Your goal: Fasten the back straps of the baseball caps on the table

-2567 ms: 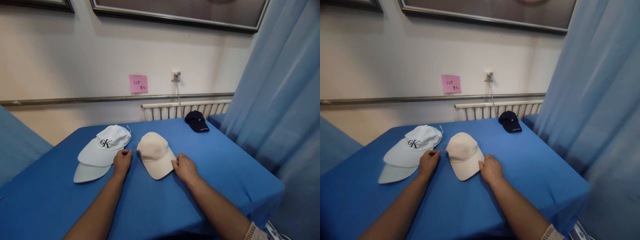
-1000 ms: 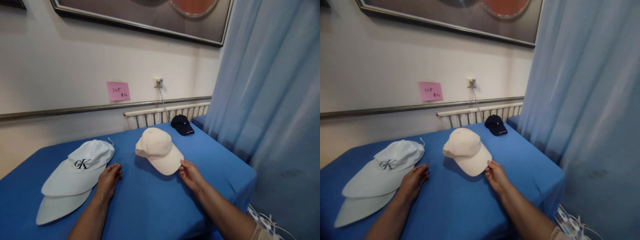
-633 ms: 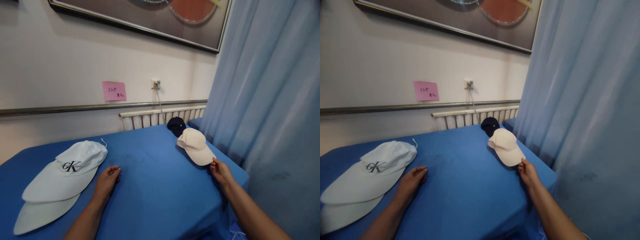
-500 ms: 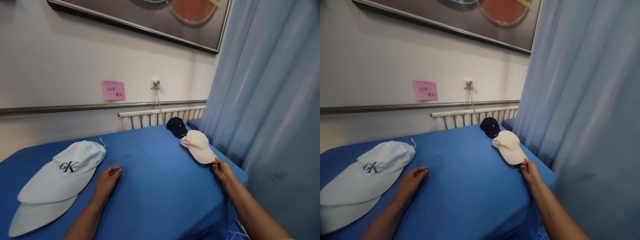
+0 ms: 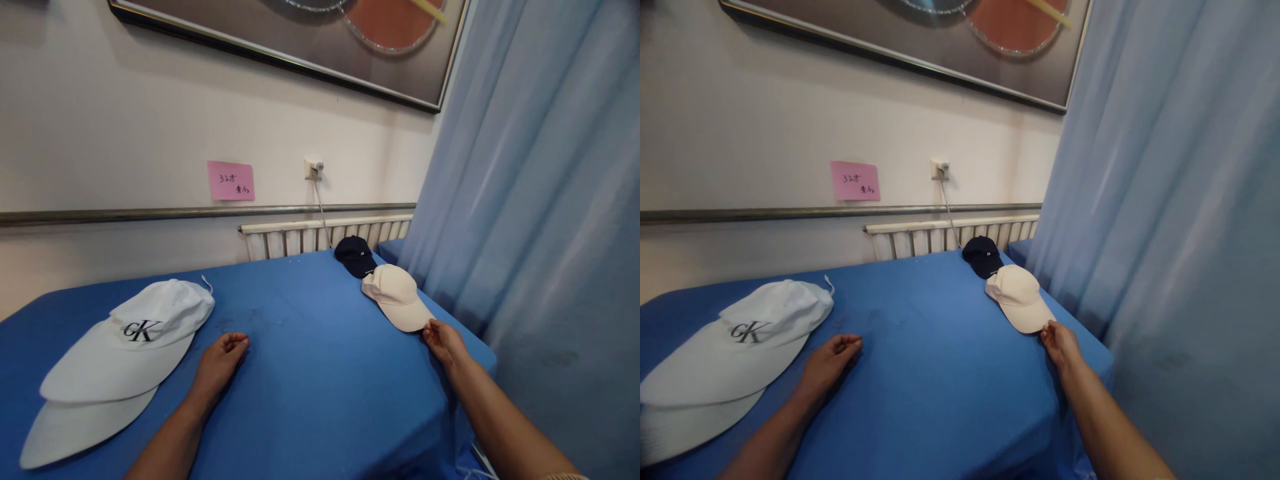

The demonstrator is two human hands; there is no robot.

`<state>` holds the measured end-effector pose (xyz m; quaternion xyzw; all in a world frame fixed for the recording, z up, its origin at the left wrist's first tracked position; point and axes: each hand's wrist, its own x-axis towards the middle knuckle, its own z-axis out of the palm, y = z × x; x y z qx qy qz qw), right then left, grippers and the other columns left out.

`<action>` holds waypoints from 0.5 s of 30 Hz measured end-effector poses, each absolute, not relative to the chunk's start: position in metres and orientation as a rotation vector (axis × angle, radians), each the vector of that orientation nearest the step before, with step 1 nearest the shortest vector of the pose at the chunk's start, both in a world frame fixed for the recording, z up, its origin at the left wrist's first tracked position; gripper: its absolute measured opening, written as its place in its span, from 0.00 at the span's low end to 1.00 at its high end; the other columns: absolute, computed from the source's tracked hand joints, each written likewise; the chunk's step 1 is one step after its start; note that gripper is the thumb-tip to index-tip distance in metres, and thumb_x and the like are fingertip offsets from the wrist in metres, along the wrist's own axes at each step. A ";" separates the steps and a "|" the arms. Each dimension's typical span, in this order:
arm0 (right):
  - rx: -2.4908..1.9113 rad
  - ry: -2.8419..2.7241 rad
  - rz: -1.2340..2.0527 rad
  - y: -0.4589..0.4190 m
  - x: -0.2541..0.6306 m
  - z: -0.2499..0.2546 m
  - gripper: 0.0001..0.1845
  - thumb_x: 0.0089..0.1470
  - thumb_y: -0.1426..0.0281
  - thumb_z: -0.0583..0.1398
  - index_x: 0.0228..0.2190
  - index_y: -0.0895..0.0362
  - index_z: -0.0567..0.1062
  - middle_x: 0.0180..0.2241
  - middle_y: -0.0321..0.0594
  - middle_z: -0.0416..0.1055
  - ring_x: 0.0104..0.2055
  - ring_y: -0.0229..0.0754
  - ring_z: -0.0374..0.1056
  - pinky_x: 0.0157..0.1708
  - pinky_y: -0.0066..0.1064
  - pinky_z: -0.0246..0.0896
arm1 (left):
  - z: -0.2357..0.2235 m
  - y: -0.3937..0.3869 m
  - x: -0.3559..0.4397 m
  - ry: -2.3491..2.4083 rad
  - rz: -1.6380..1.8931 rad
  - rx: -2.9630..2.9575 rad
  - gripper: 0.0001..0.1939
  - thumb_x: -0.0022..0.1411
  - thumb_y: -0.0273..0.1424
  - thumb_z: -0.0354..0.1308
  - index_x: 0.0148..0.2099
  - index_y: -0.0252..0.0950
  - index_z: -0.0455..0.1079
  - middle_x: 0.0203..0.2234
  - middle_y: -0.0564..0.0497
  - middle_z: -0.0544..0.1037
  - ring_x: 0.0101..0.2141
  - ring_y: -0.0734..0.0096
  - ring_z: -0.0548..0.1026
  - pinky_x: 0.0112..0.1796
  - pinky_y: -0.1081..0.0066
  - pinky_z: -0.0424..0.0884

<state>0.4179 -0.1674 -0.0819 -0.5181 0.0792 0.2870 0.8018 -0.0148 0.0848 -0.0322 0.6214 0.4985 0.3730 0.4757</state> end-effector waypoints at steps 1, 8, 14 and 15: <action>-1.118 0.166 0.601 -0.168 0.417 -0.082 0.11 0.52 0.82 0.55 0.25 0.56 0.64 0.16 0.30 0.64 0.14 0.30 0.62 0.14 0.17 0.62 | -0.032 0.085 -0.015 1.225 0.902 1.536 0.19 0.38 0.42 0.65 0.32 0.36 0.72 0.19 0.55 0.74 0.21 0.70 0.70 0.24 0.72 0.65; -1.162 0.153 0.437 -0.181 0.397 -0.091 0.08 0.42 0.77 0.62 0.28 0.58 0.69 0.21 0.32 0.69 0.19 0.33 0.66 0.15 0.19 0.61 | -0.033 0.087 -0.018 1.229 0.840 1.694 0.19 0.44 0.44 0.61 0.35 0.36 0.71 0.21 0.55 0.75 0.23 0.67 0.73 0.25 0.71 0.67; -1.351 -0.094 0.213 -0.173 0.332 -0.089 0.22 0.38 0.67 0.64 0.39 0.55 0.70 0.31 0.32 0.70 0.24 0.33 0.66 0.21 0.23 0.62 | -0.035 0.078 -0.014 1.211 0.887 1.828 0.14 0.46 0.40 0.59 0.33 0.36 0.71 0.23 0.52 0.77 0.27 0.63 0.76 0.30 0.68 0.71; -1.383 -0.190 0.249 -0.165 0.317 -0.083 0.22 0.39 0.67 0.63 0.40 0.55 0.71 0.33 0.33 0.71 0.25 0.34 0.67 0.22 0.24 0.62 | -0.036 0.076 -0.013 1.215 0.898 1.853 0.13 0.47 0.39 0.59 0.32 0.36 0.71 0.24 0.51 0.77 0.28 0.63 0.76 0.31 0.67 0.71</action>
